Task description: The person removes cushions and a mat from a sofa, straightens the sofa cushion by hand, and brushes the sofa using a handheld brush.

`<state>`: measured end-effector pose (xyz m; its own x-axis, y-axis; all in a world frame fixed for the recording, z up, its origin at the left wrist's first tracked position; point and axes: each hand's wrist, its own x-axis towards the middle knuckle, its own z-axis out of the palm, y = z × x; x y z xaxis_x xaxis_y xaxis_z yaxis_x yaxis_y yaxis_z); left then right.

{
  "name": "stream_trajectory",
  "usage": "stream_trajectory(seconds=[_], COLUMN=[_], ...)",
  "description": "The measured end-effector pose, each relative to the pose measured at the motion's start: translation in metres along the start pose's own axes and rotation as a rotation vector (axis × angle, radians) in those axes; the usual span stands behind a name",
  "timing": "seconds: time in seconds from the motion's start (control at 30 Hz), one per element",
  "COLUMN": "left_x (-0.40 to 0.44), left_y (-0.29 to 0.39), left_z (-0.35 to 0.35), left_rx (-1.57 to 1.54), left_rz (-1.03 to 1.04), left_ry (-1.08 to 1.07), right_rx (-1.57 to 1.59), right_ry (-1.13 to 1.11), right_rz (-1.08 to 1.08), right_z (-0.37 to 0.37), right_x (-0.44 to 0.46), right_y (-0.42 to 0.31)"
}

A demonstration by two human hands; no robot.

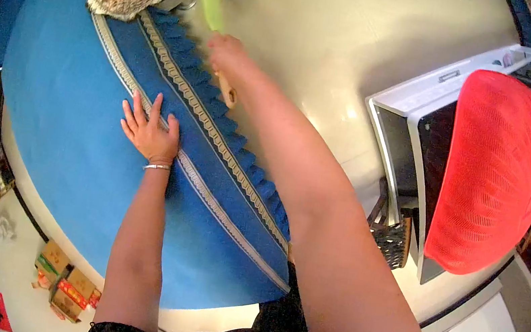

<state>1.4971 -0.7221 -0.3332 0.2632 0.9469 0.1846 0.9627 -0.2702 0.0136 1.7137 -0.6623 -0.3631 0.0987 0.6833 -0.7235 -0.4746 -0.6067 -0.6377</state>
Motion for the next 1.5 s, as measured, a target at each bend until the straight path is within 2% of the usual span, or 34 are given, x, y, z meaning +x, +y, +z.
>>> stream_trajectory(seconds=[0.07,0.17,0.2,0.27,0.37,0.47,0.57,0.6,0.67,0.77,0.87,0.9,1.03,1.1,1.17,1.27,1.37,1.47,1.5], left_x=[-0.001,-0.002,-0.001,0.000,-0.001,0.000,0.003,0.004,0.004,0.003,0.002,0.002,0.001,0.000,0.002,0.002,-0.001,0.002,0.001], left_y=[0.000,0.000,0.001,0.003,0.001,0.000,-0.002,-0.004,-0.006,-0.009,-0.011,-0.011,-0.009,-0.010,-0.010,-0.010,-0.011,-0.012,-0.012], left_z=[0.001,-0.001,-0.001,-0.002,-0.005,-0.004,-0.007,-0.008,-0.009,-0.006,-0.004,-0.003,0.000,0.007,0.006,0.006,0.008,0.008,0.007], left_rx=[0.005,0.013,0.021,0.023,0.023,-0.008,-0.067,-0.084,-0.110,-0.129,-0.124,-0.121,-0.075,-0.068,-0.059,-0.048,-0.057,-0.068,-0.074], left_rz=[0.008,0.021,0.019,0.031,0.026,-0.006,-0.030,-0.036,-0.049,-0.067,-0.090,-0.101,-0.131,-0.135,-0.146,-0.153,-0.145,-0.148,-0.147], left_ry=[0.016,0.021,0.023,0.027,0.017,-0.001,0.001,-0.009,-0.032,-0.055,-0.086,-0.097,-0.152,-0.116,-0.134,-0.129,-0.097,-0.095,-0.097], right_rx=[-0.114,-0.354,-0.387,-0.498,-0.462,-0.328,-0.752,-0.845,-1.003,-1.057,-0.910,-0.759,0.294,0.632,0.737,0.744,0.748,0.883,0.838], right_ry=[0.022,0.102,0.054,0.004,0.030,0.136,0.399,0.442,0.441,0.050,-0.014,-0.078,-0.139,0.134,0.070,0.090,-0.099,-0.193,-0.249], right_rz=[-0.152,-0.541,-0.617,-0.640,-0.662,-0.763,-0.491,-0.643,-0.594,-0.184,-0.305,0.060,0.309,0.381,0.298,0.163,0.086,0.130,0.248], right_z=[0.003,0.001,0.000,0.007,0.020,0.003,-0.045,-0.067,-0.093,-0.112,-0.093,-0.071,-0.013,0.045,0.061,0.080,0.070,0.061,0.055], right_x=[-0.005,-0.043,-0.065,-0.084,-0.082,-0.094,-0.146,-0.159,-0.189,-0.172,-0.109,-0.087,0.038,0.079,0.132,0.175,0.189,0.155,0.142], right_y=[-0.004,0.010,-0.002,-0.029,-0.043,-0.022,0.008,0.025,0.024,0.017,0.013,-0.009,-0.008,-0.048,-0.061,-0.087,-0.089,-0.096,-0.105])
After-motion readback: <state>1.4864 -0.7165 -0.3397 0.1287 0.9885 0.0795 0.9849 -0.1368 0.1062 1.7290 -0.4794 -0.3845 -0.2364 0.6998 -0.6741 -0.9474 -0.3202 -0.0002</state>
